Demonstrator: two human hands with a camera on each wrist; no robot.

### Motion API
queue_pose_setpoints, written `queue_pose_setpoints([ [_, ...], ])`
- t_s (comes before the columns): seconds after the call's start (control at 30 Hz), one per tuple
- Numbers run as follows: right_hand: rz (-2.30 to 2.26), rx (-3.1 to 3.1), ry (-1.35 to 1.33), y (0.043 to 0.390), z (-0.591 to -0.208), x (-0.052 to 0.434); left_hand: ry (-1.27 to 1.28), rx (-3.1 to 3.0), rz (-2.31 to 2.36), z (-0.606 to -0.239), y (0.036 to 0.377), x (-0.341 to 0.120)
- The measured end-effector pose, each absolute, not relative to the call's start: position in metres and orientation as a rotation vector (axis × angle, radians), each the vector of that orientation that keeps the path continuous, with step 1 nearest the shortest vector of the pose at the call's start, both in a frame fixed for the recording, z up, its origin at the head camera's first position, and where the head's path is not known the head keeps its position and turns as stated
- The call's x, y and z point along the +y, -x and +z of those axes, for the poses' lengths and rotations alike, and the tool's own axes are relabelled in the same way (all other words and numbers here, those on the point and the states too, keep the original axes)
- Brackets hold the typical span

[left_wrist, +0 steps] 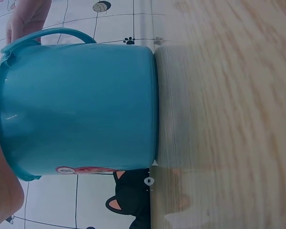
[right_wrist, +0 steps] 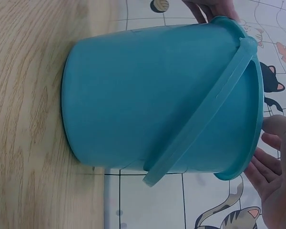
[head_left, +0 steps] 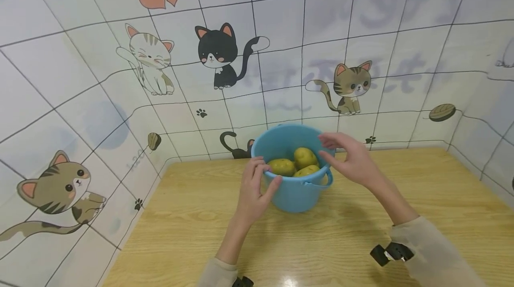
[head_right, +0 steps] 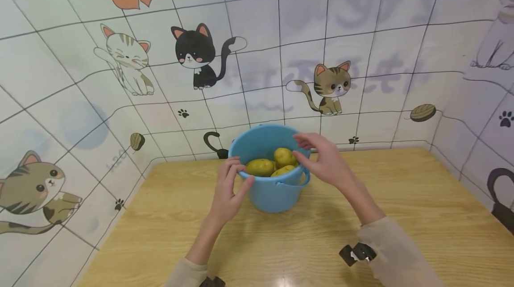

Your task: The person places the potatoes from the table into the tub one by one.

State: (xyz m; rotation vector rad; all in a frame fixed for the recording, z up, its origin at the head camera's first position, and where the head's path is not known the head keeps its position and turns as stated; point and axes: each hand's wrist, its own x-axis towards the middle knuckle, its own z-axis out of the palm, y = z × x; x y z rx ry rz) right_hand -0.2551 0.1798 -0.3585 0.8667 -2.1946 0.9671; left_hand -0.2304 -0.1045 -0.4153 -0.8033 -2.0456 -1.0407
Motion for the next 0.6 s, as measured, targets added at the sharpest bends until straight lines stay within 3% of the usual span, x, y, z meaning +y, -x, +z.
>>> queue_pose_setpoints([
  [0.6,0.898,-2.204,-0.929,0.2481,-0.3599,0.1743,0.823,-1.995,-1.105,-0.4070,0.2279,-0.1138],
])
